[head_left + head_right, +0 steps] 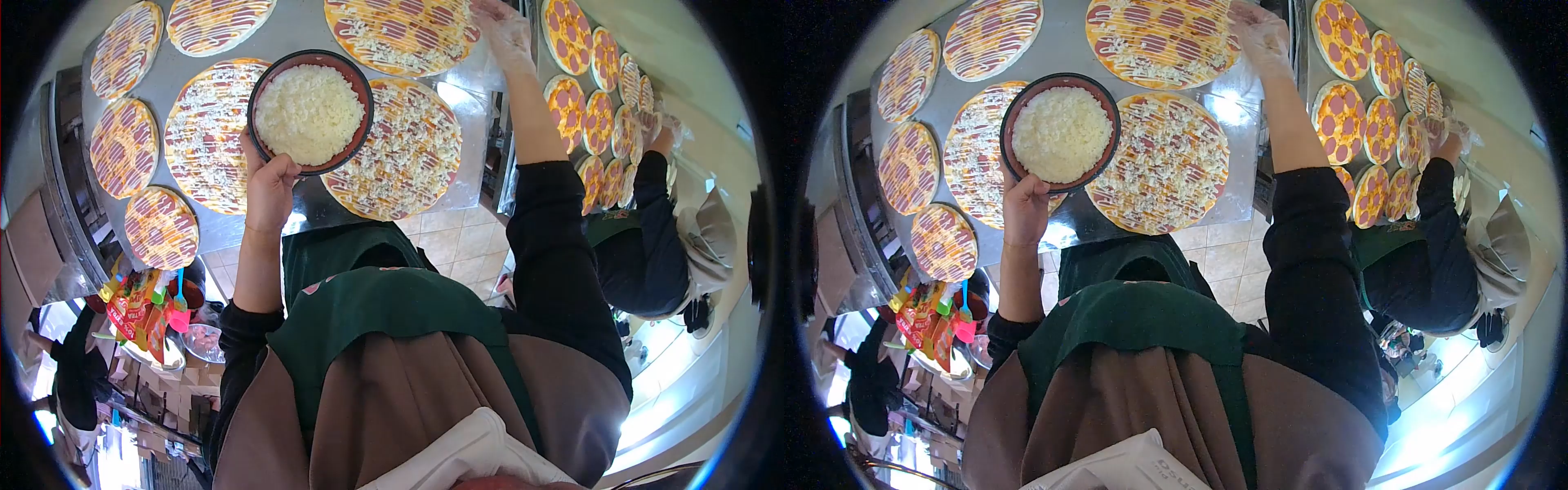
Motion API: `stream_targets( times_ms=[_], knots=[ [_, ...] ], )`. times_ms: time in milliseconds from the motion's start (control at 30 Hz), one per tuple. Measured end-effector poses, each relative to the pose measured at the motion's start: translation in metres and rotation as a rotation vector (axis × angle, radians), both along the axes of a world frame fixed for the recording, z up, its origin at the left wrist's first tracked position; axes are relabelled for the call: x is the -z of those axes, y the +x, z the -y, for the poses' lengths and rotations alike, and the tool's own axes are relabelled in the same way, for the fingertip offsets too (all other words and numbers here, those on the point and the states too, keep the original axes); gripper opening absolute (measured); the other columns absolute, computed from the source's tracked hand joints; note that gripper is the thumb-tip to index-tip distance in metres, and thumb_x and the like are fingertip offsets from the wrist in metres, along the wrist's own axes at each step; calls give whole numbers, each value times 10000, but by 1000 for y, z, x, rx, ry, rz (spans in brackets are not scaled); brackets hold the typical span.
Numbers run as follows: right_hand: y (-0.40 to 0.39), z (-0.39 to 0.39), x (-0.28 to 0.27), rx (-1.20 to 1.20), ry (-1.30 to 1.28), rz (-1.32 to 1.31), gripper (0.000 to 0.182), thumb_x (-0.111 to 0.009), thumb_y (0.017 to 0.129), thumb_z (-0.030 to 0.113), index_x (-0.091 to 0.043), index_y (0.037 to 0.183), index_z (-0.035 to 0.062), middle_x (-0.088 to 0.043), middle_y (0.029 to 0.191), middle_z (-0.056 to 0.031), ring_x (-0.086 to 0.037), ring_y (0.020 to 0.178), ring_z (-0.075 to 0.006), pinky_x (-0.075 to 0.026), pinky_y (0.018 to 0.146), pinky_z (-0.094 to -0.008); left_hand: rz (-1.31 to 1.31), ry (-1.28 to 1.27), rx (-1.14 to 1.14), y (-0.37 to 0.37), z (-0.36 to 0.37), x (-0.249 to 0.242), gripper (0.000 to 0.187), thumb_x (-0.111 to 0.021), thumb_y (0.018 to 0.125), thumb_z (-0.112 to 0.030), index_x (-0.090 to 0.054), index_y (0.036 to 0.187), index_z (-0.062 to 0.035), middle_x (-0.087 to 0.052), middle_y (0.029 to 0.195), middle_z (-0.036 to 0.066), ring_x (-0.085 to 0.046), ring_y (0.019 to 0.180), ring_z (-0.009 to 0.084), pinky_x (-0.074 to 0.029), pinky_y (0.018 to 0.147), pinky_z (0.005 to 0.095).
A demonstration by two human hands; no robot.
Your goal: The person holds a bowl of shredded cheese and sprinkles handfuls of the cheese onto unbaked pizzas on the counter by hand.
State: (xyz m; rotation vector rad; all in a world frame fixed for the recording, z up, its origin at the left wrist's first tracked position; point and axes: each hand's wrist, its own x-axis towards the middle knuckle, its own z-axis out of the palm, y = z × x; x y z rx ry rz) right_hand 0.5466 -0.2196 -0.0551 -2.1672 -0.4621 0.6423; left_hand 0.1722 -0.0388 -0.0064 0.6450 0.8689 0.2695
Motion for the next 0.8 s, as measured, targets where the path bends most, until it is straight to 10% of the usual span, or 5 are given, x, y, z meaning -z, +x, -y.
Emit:
stream_targets(
  times_ms=[100, 433, 733, 800],
  knots=[
    [-29, -12, -27, -95, -125, 381, 283, -690, 749, 305, -695, 974, 133, -689, 888, -77, -650, 820, -167, -489, 758, -269, -8, -4, -6, 2, 2, -4, 711, -411, 668, 117, -268, 1314, -143, -462, 1085, 34, -462, 798, 100, -381, 592, 208],
    [-80, 39, -11, -136, -264, 31, 261, -680, 785, 210, -672, 996, 55, -676, 971, -77, -635, 857, -150, -487, 792, -264, -4, -6, -5, -1, 2, -6, 704, -413, 688, 121, -274, 1325, -144, -468, 1014, 18, -437, 735, 82, -379, 607, 209],
    [-96, 47, 40, -600, -487, 438, 209, -564, 811, 108, -673, 990, 104, -636, 1037, -99, -599, 934, -261, -478, 846, -315, 23, 17, 8, 2, 4, -6, 684, -400, 692, 118, -281, 1313, -141, -442, 1150, 49, -481, 904, 122, -437, 709, 233],
    [-96, 45, 46, -267, -354, -54, 228, -544, 820, 114, -663, 1015, 109, -625, 1057, -90, -593, 950, -250, -471, 862, -305, 23, 25, 24, 2, 5, -7, 681, -397, 687, 118, -286, 1306, -141, -439, 1157, 51, -482, 933, 132, -443, 722, 240]
  ],
)
